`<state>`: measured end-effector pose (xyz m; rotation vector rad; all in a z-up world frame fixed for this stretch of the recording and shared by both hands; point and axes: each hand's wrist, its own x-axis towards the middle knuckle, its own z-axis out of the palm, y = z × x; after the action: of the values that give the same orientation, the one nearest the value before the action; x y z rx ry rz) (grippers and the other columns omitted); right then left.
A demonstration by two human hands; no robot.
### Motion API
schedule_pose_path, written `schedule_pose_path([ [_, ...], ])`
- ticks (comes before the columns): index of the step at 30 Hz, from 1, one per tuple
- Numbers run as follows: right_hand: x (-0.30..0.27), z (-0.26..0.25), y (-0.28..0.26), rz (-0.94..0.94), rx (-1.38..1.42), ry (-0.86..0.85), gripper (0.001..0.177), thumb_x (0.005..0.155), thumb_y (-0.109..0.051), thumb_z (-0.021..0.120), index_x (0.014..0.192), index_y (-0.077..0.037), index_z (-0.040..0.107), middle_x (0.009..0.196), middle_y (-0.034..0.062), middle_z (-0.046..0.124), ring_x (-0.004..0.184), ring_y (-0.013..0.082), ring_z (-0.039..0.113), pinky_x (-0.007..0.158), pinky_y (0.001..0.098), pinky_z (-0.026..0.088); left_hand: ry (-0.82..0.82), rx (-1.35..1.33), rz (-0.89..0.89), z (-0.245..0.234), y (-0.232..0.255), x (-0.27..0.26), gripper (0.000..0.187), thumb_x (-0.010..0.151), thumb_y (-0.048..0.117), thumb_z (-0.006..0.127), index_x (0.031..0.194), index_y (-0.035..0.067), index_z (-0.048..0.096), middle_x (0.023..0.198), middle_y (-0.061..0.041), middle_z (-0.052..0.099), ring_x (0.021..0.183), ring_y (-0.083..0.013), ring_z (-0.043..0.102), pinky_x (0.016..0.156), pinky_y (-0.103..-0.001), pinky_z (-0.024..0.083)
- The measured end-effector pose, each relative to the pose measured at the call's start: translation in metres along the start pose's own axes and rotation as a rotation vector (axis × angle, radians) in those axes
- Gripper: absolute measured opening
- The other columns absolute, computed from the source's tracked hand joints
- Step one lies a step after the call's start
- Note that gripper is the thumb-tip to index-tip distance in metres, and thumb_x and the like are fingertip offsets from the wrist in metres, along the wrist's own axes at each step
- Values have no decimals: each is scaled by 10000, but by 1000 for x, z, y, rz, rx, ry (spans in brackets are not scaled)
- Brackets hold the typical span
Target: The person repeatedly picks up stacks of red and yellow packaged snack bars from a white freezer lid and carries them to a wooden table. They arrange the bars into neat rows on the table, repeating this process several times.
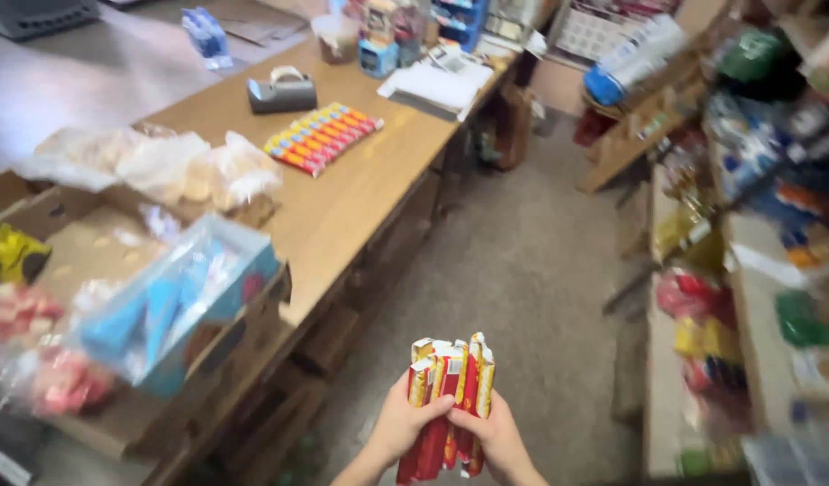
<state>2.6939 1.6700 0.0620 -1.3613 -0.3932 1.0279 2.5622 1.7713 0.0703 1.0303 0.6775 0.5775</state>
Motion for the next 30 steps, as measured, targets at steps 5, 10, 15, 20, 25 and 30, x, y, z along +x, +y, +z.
schedule_pose_path([
  [5,150,22,-59,154,80,-89,540,684,8,807,1204,72,675,1114,267,780,929,335,739,834,444,610,274,-137,-21,-8,36,136,454,817,280,744,1198,34,713,1159,-133,802,995,-211,749,894,-348,598],
  [10,297,67,-114,332,121,-221,565,711,-16,780,1247,59,618,1147,269,741,937,342,719,826,458,608,522,-335,-88,-16,119,256,483,901,304,638,1285,10,630,1232,-185,757,1047,-276,734,893,-392,594],
  [15,441,114,-165,132,-96,-441,438,684,-24,916,1003,-28,616,777,96,689,664,221,719,595,355,580,690,-230,105,-57,148,409,545,1017,422,602,1351,-3,527,1190,-160,642,1046,-234,620,971,-406,533],
  [20,564,140,-188,226,-167,-502,517,639,-15,937,1046,12,619,851,128,702,752,257,715,689,378,580,779,-399,122,-92,151,528,470,1026,396,596,1290,24,480,1032,-101,615,882,-190,638,812,-351,577],
  [25,654,163,-206,272,-187,-551,541,633,3,931,1078,31,624,872,146,704,782,267,712,708,401,578,915,-452,232,-118,144,602,300,1003,192,675,1250,72,556,1008,-117,703,864,-222,717,807,-392,584],
  [30,718,152,-210,207,-401,-565,648,623,-13,955,1174,49,618,984,218,705,897,332,713,769,436,586,1209,-224,330,-118,157,595,292,1007,310,678,1124,42,676,867,-19,619,764,-124,559,730,-296,487],
])
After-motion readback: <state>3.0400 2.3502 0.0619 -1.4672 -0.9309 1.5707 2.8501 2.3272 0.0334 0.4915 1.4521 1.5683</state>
